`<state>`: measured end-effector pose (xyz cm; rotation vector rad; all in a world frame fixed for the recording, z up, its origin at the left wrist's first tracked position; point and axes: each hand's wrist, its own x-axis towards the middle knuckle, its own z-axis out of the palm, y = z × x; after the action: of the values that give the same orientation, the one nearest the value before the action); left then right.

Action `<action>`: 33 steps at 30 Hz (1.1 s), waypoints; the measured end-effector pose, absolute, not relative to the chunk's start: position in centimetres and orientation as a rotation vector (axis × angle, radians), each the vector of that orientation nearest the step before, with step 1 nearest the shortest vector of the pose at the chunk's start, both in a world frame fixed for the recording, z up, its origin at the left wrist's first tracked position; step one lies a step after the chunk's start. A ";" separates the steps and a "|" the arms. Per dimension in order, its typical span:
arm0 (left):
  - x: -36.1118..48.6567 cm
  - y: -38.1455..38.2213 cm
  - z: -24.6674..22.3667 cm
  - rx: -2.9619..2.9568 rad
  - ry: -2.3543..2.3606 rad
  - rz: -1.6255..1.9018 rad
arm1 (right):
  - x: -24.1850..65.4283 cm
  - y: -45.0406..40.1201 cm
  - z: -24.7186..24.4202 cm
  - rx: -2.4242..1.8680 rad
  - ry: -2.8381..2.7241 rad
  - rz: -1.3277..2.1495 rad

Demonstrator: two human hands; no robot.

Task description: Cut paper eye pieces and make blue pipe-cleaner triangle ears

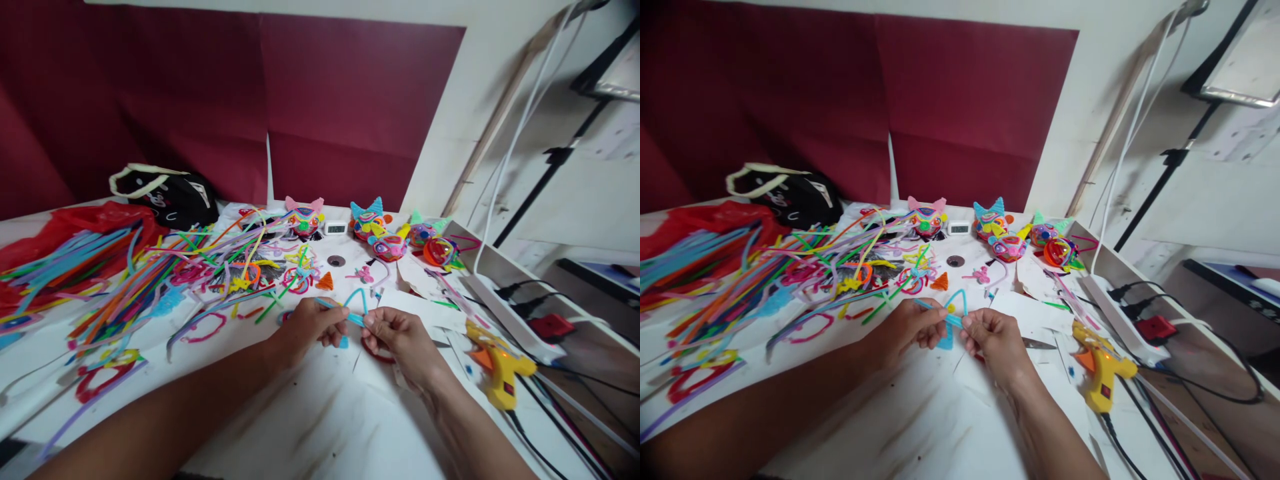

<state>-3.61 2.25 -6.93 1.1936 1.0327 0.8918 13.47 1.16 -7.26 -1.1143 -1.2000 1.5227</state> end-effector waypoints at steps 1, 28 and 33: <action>-3.6 2.2 -6.8 1.195 1.041 0.901 | 13.5 1.2 -7.3 -1.119 -1.187 1.524; -3.3 2.5 -7.6 1.240 1.102 1.083 | 12.8 1.2 -7.8 -1.077 -1.267 1.415; -3.2 2.1 -7.3 1.330 1.080 1.091 | 12.6 1.0 -7.7 -1.040 -1.312 1.412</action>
<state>-3.16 2.12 -7.34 1.3305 1.0799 1.0907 12.61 1.03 -7.65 -1.0402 -1.3117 1.4120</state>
